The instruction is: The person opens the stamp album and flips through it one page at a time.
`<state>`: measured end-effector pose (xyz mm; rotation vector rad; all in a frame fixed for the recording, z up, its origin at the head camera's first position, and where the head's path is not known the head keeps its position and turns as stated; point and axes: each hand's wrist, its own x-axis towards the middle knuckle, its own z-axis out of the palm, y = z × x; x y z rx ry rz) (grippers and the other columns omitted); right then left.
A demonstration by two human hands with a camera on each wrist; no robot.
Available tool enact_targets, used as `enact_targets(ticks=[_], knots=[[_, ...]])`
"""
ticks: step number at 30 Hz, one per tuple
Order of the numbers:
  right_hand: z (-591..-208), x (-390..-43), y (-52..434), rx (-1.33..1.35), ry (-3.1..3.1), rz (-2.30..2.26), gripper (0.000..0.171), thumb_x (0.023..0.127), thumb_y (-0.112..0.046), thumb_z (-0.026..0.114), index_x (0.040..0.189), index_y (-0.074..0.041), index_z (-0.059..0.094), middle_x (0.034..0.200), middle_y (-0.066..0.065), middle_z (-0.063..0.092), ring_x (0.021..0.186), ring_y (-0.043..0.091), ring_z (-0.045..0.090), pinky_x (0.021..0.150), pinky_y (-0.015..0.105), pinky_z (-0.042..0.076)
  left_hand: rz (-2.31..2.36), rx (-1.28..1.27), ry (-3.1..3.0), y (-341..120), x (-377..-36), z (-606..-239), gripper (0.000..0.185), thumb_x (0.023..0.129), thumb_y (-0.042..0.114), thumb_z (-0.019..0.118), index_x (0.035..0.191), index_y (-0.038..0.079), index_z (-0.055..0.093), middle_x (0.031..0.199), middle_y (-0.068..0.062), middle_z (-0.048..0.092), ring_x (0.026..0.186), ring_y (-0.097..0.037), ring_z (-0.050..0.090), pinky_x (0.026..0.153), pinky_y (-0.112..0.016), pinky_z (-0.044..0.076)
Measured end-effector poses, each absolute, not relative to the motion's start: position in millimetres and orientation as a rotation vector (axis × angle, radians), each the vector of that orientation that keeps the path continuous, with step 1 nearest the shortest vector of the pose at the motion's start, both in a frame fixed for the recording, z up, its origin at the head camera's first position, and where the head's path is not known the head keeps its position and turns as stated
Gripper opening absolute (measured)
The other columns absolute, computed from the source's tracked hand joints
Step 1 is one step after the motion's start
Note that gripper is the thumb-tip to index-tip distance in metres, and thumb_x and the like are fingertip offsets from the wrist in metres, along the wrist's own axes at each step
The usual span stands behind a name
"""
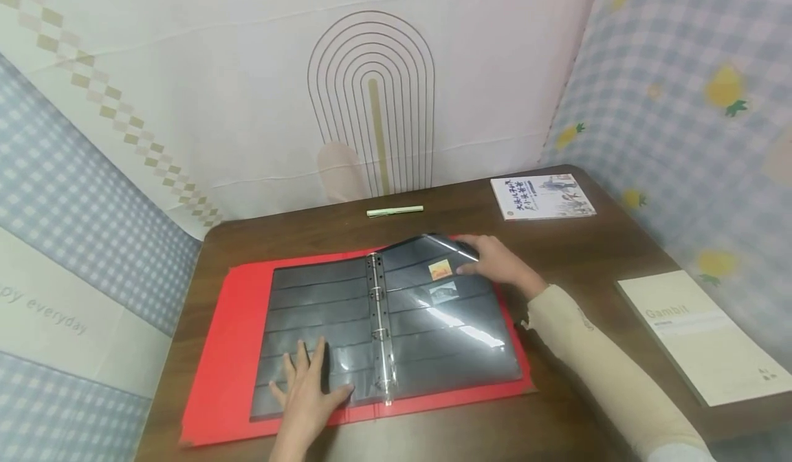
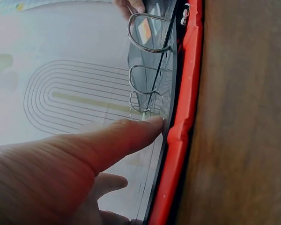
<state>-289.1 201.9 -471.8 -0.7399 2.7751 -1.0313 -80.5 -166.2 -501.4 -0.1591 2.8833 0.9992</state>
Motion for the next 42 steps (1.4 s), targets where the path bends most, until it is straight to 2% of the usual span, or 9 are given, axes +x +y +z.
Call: enact_targets(ticks=[3, 8, 14, 18, 23, 25, 31, 37, 42], knots=[[-467, -292, 203, -0.704, 2.713, -1.132, 0.065, 0.081, -0.010, 0.082, 0.139, 0.006, 0.055, 0.127, 0.024, 0.065, 0.115, 0.038, 0.061, 0.103, 0.055, 0.045, 1.022, -0.152, 2.890, -168, -79, -503, 0.098, 0.076, 0.029, 0.087, 0.155, 0.002, 0.035, 0.159, -0.038, 0.009, 0.143, -0.064, -0.003, 0.099, -0.084, -0.009], [-457, -293, 205, -0.604, 2.550, -1.403, 0.054, 0.085, 0.006, 0.073, 0.135, 0.010, 0.055, 0.136, 0.027, 0.058, 0.132, 0.043, 0.049, 0.111, 0.057, 0.035, 1.031, -0.160, 2.881, -171, -78, -504, 0.093, 0.078, 0.030, 0.085, 0.153, 0.001, 0.038, 0.160, -0.037, 0.009, 0.144, -0.062, -0.004, 0.100, -0.084, -0.010], [-448, -285, 203, -0.557, 2.425, -1.635, 0.061, 0.086, 0.018, 0.056, 0.145, 0.011, 0.042, 0.155, 0.028, 0.037, 0.148, 0.043, 0.024, 0.118, 0.054, 0.023, 1.030, -0.157, 2.878, -171, -79, -505, 0.091, 0.079, 0.031, 0.085, 0.151, -0.002, 0.040, 0.160, -0.037, 0.009, 0.143, -0.063, -0.003, 0.099, -0.084, -0.010], [-445, -281, 198, -0.571, 2.398, -1.758, 0.067, 0.087, 0.022, 0.052, 0.150, 0.009, 0.035, 0.162, 0.023, 0.026, 0.152, 0.035, 0.015, 0.118, 0.047, 0.026, 1.022, -0.153, 2.878, -170, -79, -506, 0.092, 0.079, 0.032, 0.085, 0.151, -0.002, 0.040, 0.160, -0.037, 0.009, 0.142, -0.064, -0.002, 0.099, -0.085, -0.009], [-437, -276, 192, -0.568, 2.419, -1.849, 0.071, 0.087, 0.020, 0.057, 0.153, 0.008, 0.031, 0.163, 0.021, 0.024, 0.152, 0.030, 0.016, 0.108, 0.029, 0.041, 1.020, -0.153, 2.873, -170, -80, -505, 0.091, 0.080, 0.032, 0.084, 0.152, -0.002, 0.039, 0.160, -0.036, 0.008, 0.143, -0.063, -0.003, 0.099, -0.084, -0.010], [-433, -276, 190, -0.544, 2.402, -1.874, 0.073, 0.087, 0.020, 0.058, 0.153, 0.008, 0.030, 0.163, 0.022, 0.023, 0.152, 0.031, 0.017, 0.102, 0.025, 0.046, 1.018, -0.149, 2.874, -170, -80, -504, 0.091, 0.080, 0.032, 0.084, 0.152, -0.002, 0.038, 0.161, -0.036, 0.008, 0.143, -0.063, -0.003, 0.099, -0.084, -0.010], [-426, -276, 186, -0.492, 2.401, -1.881, 0.073, 0.087, 0.018, 0.063, 0.152, 0.009, 0.031, 0.159, 0.026, 0.030, 0.150, 0.035, 0.023, 0.102, 0.027, 0.046, 1.014, -0.153, 2.868, -170, -81, -504, 0.092, 0.080, 0.034, 0.083, 0.152, -0.002, 0.038, 0.161, -0.036, 0.008, 0.144, -0.062, -0.003, 0.099, -0.084, -0.010], [-419, -274, 181, -0.545, 2.403, -1.926, 0.072, 0.085, 0.018, 0.067, 0.149, 0.013, 0.034, 0.154, 0.031, 0.037, 0.148, 0.038, 0.028, 0.089, 0.015, 0.050, 1.006, -0.154, 2.868, -169, -81, -503, 0.095, 0.080, 0.035, 0.084, 0.153, -0.003, 0.036, 0.160, -0.037, 0.008, 0.144, -0.062, -0.003, 0.099, -0.084, -0.009], [-411, -271, 170, -0.588, 2.411, -1.997, 0.068, 0.085, 0.019, 0.068, 0.146, 0.013, 0.038, 0.152, 0.030, 0.039, 0.145, 0.037, 0.034, 0.087, 0.018, 0.052, 1.041, -0.181, 2.861, -169, -80, -493, 0.095, 0.085, 0.038, 0.079, 0.155, -0.004, 0.030, 0.160, -0.038, 0.006, 0.144, -0.061, -0.001, 0.101, -0.082, -0.010]])
